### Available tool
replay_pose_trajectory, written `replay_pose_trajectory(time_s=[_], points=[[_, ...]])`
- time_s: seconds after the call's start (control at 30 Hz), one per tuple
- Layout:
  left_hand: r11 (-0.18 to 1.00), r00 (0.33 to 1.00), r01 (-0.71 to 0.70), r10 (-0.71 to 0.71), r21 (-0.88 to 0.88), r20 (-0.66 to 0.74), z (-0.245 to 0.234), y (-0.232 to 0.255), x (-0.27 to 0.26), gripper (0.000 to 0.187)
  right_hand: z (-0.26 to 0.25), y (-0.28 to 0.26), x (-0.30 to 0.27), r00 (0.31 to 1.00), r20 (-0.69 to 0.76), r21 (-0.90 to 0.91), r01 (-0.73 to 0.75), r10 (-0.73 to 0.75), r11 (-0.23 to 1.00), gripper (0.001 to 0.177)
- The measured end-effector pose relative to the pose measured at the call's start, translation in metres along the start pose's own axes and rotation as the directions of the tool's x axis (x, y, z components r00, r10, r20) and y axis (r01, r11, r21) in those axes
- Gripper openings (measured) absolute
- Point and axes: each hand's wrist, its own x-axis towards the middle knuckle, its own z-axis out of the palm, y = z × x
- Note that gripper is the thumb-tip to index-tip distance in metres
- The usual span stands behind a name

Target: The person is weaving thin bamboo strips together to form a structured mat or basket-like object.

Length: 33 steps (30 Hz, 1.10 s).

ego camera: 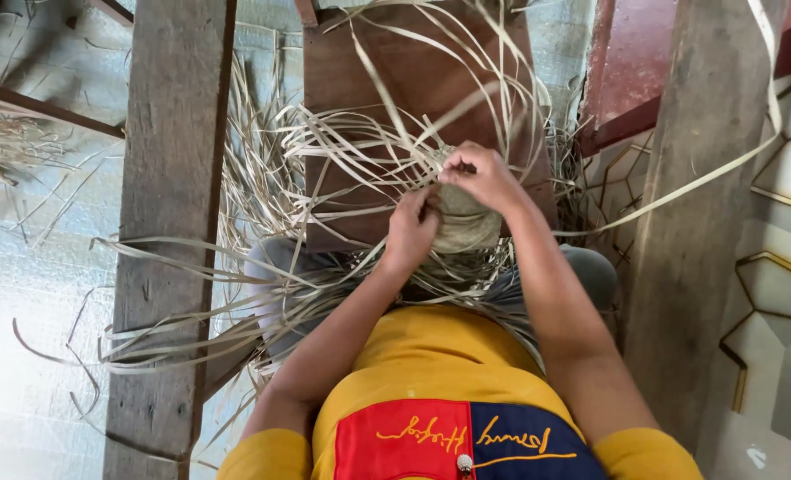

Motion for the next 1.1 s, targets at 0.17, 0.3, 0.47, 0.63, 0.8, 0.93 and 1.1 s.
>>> replay_pose_trajectory(time_s=[0.17,0.3,0.47,0.63,0.8,0.93,1.1], points=[[0.787,0.921,0.359,-0.385,-0.501,0.055,-0.005,0.026,0.015,0.044,0.021,0.014,-0.024,0.996,-0.089,0.118,0.021,-0.010,0.993,0.010],[0.613,0.905,0.233,-0.421,-0.755,-0.063,-0.046,0.091,0.036,0.016,0.035,0.034,-0.022,0.972,-0.148,-0.063,0.174,-0.182,0.983,0.014],[0.595,0.968,-0.173,-0.046,-0.785,-0.248,-0.129,0.174,0.048,0.015,0.033,0.021,-0.024,0.995,-0.014,-0.318,0.088,-0.097,0.944,0.011],[0.913,0.803,-0.385,0.259,-0.135,-0.537,-0.148,0.178,0.043,0.041,0.036,0.019,-0.026,1.000,-0.007,-0.357,-0.008,0.006,0.934,0.014],[0.746,0.922,-0.295,0.387,0.597,-0.027,-0.065,0.063,0.026,0.026,0.041,0.023,-0.024,0.993,-0.117,-0.289,-0.007,-0.027,0.957,0.011],[0.365,0.931,-0.341,0.261,0.866,0.256,-0.024,0.027,0.012,0.016,0.038,0.021,-0.025,0.992,-0.120,-0.245,0.009,-0.040,0.970,0.011],[0.339,0.957,-0.290,0.092,0.895,0.275,-0.042,0.051,0.021,0.008,0.041,0.026,-0.025,0.984,-0.144,-0.199,0.076,-0.106,0.977,0.012]])
